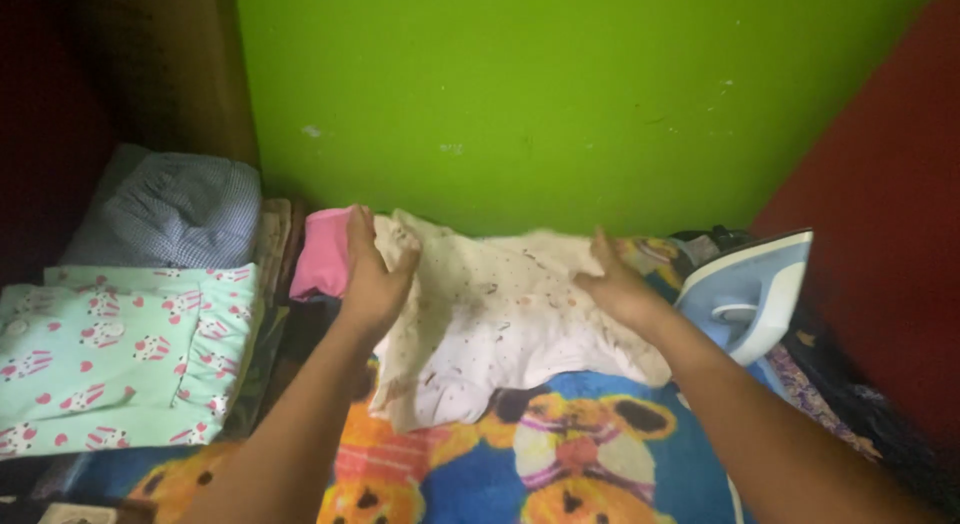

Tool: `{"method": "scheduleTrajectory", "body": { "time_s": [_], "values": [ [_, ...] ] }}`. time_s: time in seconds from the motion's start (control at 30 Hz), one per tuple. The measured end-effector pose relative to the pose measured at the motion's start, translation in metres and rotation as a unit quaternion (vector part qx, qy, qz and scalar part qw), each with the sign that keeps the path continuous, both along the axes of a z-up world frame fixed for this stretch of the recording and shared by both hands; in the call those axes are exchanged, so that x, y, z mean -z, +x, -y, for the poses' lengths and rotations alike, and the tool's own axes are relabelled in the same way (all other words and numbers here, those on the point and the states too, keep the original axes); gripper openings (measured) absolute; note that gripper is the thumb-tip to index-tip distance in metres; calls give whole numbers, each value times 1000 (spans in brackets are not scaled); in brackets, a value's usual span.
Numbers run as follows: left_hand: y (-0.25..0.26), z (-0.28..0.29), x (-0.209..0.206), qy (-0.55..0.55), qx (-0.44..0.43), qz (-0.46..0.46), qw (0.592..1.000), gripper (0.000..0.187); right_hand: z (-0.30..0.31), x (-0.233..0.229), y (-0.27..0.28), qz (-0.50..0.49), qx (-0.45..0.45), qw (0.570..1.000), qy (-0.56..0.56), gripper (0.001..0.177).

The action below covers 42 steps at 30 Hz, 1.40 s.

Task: Iron and fold a piece of clothing on a flat surface.

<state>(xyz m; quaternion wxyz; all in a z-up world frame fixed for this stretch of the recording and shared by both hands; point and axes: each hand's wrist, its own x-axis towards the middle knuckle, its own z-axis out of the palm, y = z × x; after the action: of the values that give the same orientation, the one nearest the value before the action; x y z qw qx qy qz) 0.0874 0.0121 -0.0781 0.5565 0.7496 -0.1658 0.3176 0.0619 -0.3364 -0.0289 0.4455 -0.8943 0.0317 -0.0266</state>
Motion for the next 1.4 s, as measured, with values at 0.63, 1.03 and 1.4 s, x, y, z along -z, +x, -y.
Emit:
{"method": "scheduleTrajectory", "body": {
  "time_s": [0.63,1.03,1.4],
  "values": [
    [-52,-9,95,-8,131,-462,877,38,17,61,-82,14,-30,909,-416,25],
    [-104,10,-19,-374,290,-487,734,39,-42,76,-91,-103,-164,981,-16,38],
    [-84,4,62,-171,183,-494,833,36,-62,83,-93,-246,-5,950,190,47]
  ]
}}
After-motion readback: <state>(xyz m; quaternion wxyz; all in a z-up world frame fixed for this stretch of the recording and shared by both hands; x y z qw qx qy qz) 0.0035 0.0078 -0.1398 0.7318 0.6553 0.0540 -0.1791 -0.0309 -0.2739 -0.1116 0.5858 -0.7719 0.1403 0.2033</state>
